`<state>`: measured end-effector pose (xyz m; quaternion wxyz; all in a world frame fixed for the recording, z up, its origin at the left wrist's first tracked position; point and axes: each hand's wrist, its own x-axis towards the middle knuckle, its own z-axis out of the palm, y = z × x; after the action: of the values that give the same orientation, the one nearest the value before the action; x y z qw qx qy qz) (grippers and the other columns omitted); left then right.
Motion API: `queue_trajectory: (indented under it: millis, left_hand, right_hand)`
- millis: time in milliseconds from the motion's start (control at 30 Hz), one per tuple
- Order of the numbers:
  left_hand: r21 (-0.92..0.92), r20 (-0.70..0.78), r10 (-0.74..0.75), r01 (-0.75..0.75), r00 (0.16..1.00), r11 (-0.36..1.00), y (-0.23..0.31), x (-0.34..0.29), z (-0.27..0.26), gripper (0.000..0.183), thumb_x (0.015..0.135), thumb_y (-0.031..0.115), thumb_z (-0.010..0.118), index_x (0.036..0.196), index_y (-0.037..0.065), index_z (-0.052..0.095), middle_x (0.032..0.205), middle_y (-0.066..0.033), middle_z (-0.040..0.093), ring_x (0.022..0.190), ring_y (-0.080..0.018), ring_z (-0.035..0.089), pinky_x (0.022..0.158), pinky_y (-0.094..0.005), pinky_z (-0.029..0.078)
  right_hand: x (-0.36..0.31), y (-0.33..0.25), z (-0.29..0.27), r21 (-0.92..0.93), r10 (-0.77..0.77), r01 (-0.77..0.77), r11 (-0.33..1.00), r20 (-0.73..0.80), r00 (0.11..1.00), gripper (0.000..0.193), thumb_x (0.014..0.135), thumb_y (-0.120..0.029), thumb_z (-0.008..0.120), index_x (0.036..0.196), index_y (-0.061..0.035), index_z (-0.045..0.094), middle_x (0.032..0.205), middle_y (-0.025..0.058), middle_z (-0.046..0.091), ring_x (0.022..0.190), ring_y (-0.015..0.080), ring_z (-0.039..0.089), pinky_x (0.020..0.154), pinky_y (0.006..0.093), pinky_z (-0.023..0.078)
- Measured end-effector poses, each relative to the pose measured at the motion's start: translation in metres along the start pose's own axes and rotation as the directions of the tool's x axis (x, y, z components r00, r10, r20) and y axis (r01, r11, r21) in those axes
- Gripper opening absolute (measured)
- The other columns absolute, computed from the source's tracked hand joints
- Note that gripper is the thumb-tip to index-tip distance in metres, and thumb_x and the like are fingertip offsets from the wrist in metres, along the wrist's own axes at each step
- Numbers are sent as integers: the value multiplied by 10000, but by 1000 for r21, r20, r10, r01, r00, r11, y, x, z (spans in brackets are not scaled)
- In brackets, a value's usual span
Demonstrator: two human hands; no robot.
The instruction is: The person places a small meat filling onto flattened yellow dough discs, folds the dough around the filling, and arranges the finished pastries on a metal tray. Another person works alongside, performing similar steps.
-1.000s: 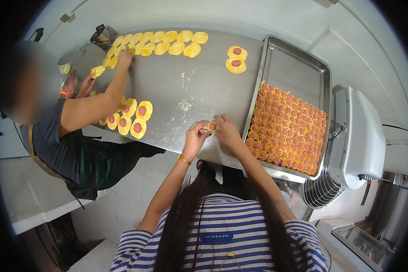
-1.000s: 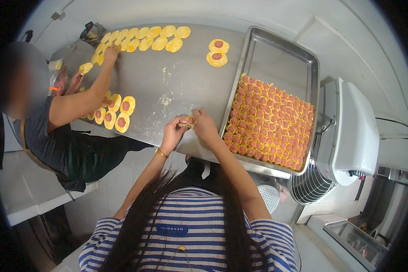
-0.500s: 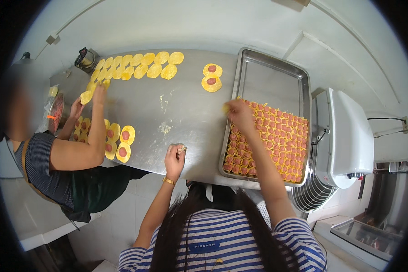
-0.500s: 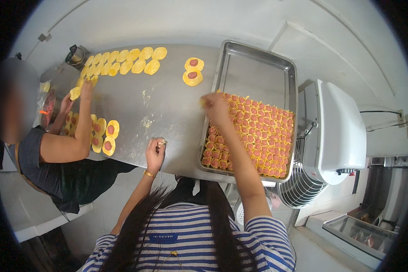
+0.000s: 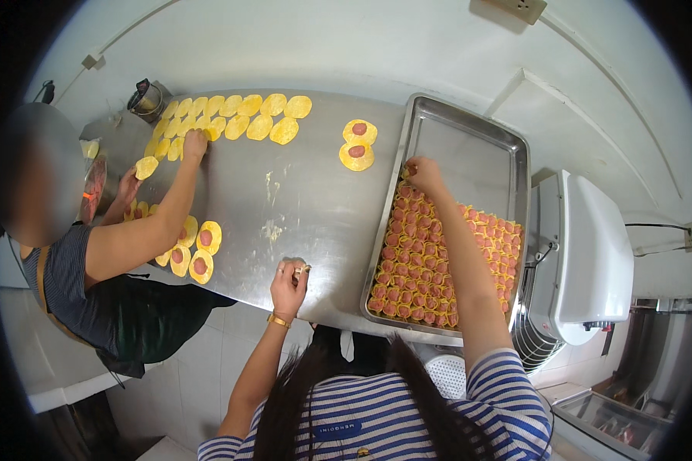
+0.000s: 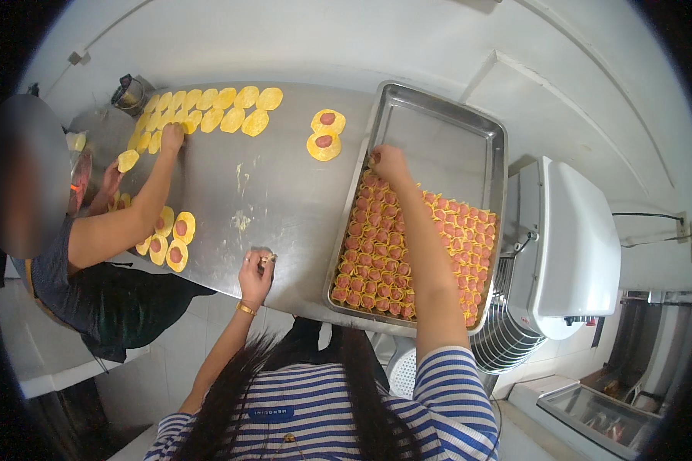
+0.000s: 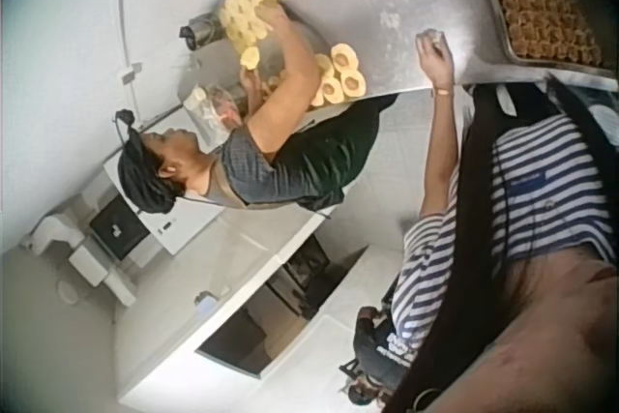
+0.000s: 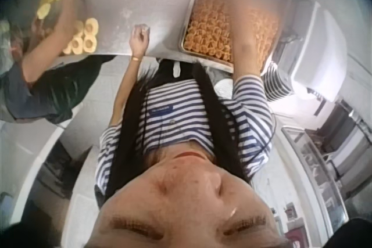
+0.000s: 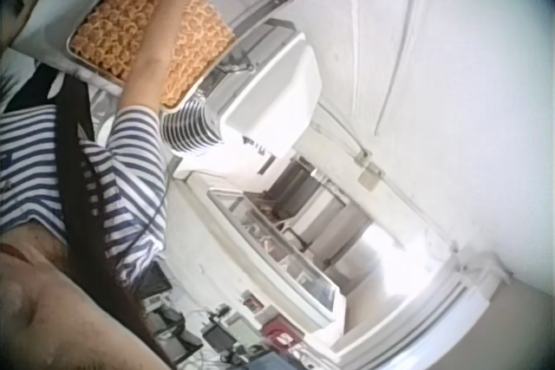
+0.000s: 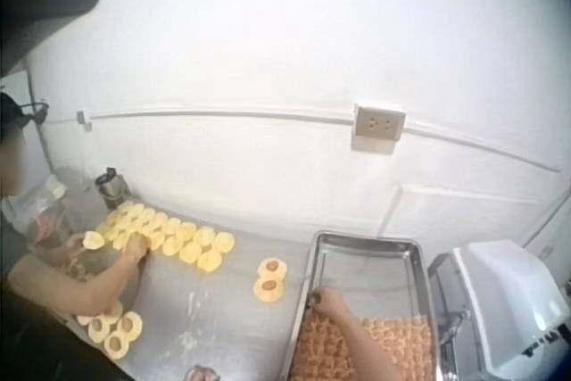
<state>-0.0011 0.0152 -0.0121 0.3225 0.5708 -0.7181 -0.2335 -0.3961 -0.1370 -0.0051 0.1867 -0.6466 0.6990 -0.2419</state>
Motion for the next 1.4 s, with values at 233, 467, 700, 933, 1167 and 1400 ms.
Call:
queue_trajectory:
  millis: [233,467,700,933,1167,1400]
  left_hand:
    - [-12,44,35,-34,998,999,3,13,5,116,840,135,624,929,68,591,871,-125,552,686,-297,576,590,-363,474]
    - [-49,87,56,-52,995,997,20,122,69,170,859,113,560,1004,26,582,969,-188,562,880,-381,559,773,-438,463]
    - [-36,-84,-46,43,995,998,39,214,128,224,831,127,614,1014,1,587,975,-196,575,881,-376,578,780,-439,471]
    - [52,-91,-188,193,978,980,58,236,137,254,792,159,674,986,5,615,955,-174,607,885,-340,597,787,-420,480]
    - [70,-23,-230,231,973,970,59,240,130,192,777,169,677,870,8,631,867,-152,632,893,-332,595,779,-424,476]
    - [55,8,-86,86,996,995,39,202,105,165,782,149,652,873,19,609,888,-150,601,850,-333,582,738,-427,467]
  right_hand:
    - [-16,-23,-26,110,169,-199,974,239,956,353,690,-6,579,1032,1,664,892,141,687,757,262,664,715,347,525]
    - [-22,-19,-20,176,40,-75,981,193,980,360,718,32,532,1055,4,656,940,140,696,836,235,680,736,333,537]
    - [-25,-13,-21,398,168,-252,882,236,957,328,731,72,476,1007,14,646,914,102,692,863,185,668,714,295,541]
    - [-26,-16,-27,491,169,-272,828,243,955,303,735,64,493,983,2,656,902,108,691,830,196,670,707,309,532]
    - [-21,-11,-21,310,162,-216,926,191,968,311,750,27,506,1003,-18,683,915,143,680,769,225,663,647,333,532]
    - [-20,-15,-25,395,236,-310,865,226,945,260,765,-17,596,1009,-20,685,912,141,682,654,243,660,571,336,524]
